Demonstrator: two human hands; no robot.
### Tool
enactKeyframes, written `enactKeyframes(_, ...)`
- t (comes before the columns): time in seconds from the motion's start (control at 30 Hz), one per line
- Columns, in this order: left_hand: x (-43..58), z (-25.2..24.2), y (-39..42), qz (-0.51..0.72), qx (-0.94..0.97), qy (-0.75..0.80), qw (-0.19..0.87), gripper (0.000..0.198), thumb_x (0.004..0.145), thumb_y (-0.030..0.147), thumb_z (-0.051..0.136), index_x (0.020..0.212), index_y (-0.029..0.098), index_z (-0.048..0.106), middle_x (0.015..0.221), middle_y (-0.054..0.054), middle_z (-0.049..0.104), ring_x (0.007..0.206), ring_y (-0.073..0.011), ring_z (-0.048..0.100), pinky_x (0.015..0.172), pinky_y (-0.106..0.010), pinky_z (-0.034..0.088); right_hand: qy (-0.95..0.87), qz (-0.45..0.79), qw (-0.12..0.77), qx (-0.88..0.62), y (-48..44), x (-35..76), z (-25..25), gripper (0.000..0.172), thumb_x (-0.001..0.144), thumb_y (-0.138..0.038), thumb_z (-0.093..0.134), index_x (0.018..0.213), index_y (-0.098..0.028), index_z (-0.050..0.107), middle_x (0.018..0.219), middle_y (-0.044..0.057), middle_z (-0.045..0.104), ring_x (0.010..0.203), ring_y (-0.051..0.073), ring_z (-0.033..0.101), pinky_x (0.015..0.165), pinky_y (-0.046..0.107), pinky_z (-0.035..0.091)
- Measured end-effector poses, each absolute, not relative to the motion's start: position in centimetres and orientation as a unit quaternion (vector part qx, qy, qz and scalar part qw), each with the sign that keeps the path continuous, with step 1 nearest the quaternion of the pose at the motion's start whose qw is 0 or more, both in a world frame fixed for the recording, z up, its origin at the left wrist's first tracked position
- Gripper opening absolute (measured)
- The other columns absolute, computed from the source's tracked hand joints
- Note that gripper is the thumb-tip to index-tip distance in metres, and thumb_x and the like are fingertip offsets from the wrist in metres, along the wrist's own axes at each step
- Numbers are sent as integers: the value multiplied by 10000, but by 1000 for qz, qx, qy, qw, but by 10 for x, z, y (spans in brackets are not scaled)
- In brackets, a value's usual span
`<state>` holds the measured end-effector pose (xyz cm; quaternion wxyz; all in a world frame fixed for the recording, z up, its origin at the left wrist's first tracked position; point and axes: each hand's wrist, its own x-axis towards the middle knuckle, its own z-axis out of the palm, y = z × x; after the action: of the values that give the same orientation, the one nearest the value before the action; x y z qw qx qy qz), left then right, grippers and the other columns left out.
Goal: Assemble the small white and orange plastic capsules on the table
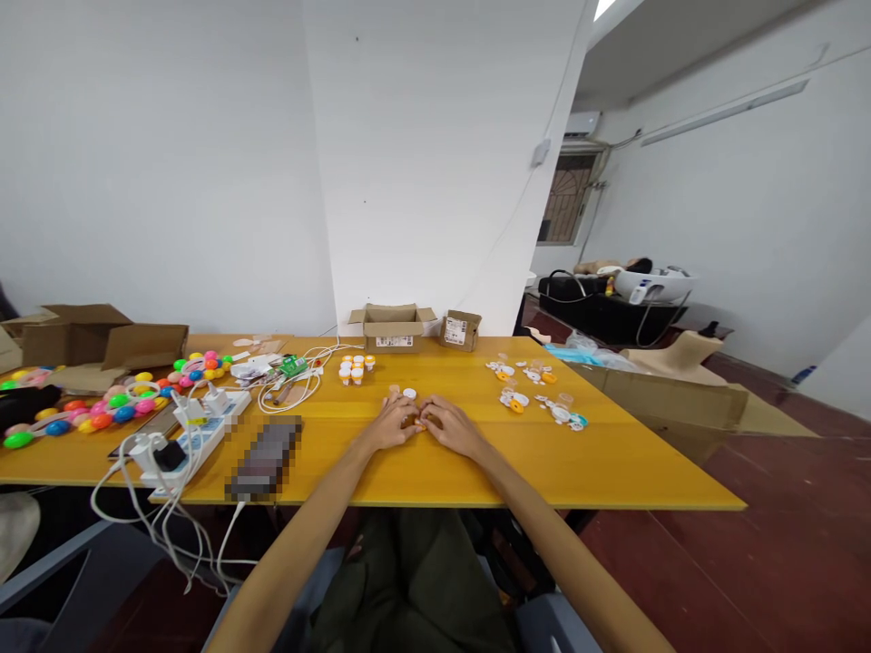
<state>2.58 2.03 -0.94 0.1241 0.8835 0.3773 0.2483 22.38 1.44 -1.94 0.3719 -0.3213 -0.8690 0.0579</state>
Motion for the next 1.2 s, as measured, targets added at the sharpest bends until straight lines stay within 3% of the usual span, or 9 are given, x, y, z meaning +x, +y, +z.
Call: enactKeyframes(1.2,28,-5,16,248,879,385,132,189,902,345,611,1052,258,686,1136,-60,628,1135,-271,484,1057,-499,375,-862,76,379,-326,11,223,-16,169,962,-217,514,831,-240,618,963,49,651,907,188,620,852,340,516)
